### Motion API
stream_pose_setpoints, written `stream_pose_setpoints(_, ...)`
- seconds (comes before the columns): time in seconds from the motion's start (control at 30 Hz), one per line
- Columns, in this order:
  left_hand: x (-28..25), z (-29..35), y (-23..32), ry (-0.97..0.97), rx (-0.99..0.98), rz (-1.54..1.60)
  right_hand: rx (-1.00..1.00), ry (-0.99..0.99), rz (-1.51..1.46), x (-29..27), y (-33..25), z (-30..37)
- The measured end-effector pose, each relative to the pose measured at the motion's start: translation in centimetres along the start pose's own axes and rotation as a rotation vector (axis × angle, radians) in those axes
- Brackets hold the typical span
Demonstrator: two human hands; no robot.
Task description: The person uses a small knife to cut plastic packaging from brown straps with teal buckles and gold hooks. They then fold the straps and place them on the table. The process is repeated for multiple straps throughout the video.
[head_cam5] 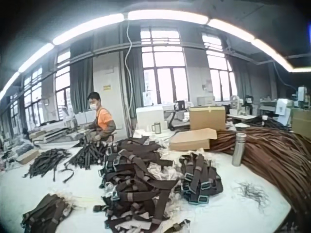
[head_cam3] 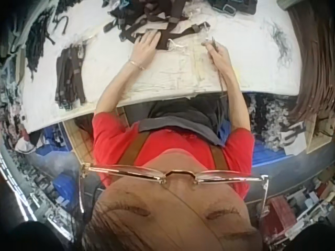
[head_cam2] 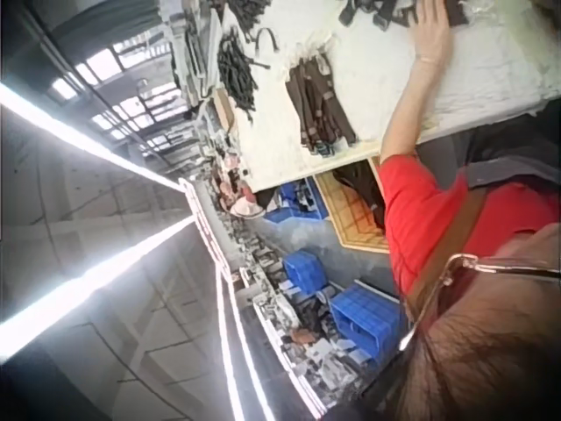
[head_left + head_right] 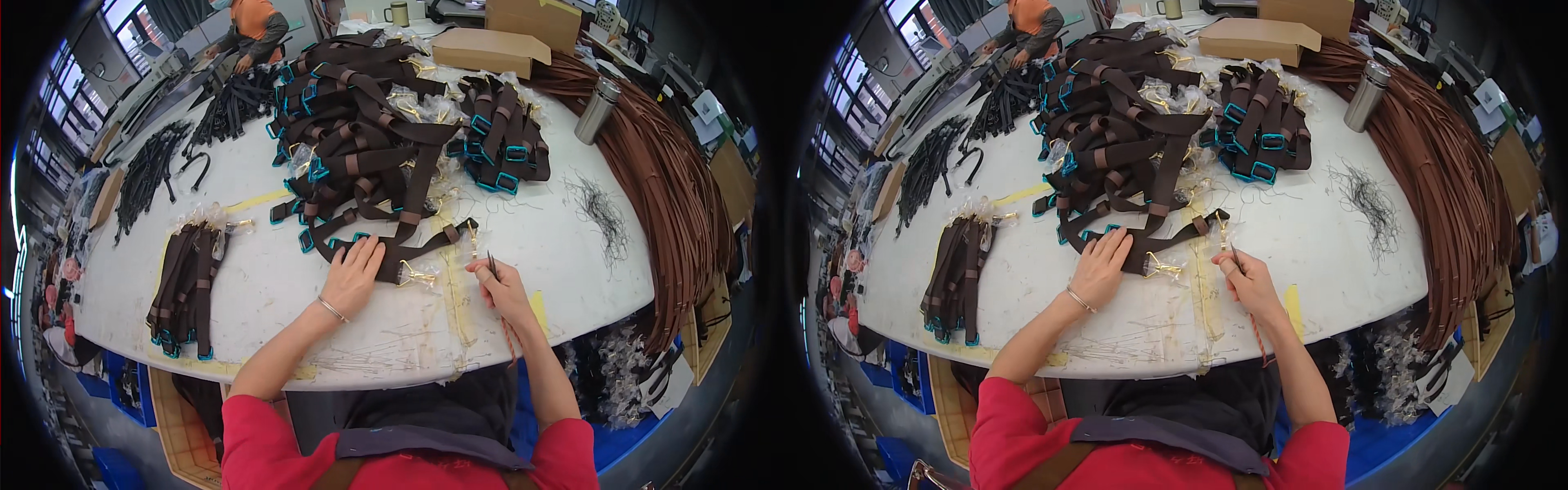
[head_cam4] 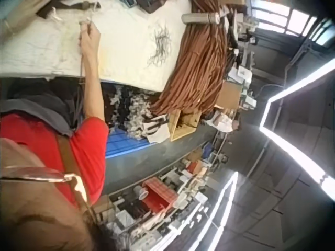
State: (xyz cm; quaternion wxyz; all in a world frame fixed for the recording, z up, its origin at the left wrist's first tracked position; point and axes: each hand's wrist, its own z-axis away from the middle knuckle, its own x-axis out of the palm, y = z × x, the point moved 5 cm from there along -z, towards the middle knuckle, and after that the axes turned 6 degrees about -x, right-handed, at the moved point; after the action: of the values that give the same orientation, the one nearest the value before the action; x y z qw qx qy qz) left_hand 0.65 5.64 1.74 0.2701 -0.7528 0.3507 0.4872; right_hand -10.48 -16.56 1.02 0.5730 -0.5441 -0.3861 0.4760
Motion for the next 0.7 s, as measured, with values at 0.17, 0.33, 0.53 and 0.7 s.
stream_pose_setpoints(0.17, -1.6, 0.5, 1.3, 0.097, 0.062, 0.042, -0.395, -0.096, 0.625, 3.7, -1.4, 0.3)
stream_pose_setpoints(0.33, -2.3, 0.9, 1.8, 0.138, 0.137, 0.056, -0.603, -0.118, 1.003, 6.2, -1.0, 0.4)
stream_pose_setpoints(0.53, -6.3, 0.9, -3.3, -0.071, 0.071, 0.165, -0.559, -0.084, 0.709, 2.1, -4.4, 1.3)
stream_pose_setpoints(0.7, -7.9, 0.3, -2.6, -0.654, -0.124, 0.786, 0.138, -0.273, 0.228, -0.5, -3.7, 2.7)
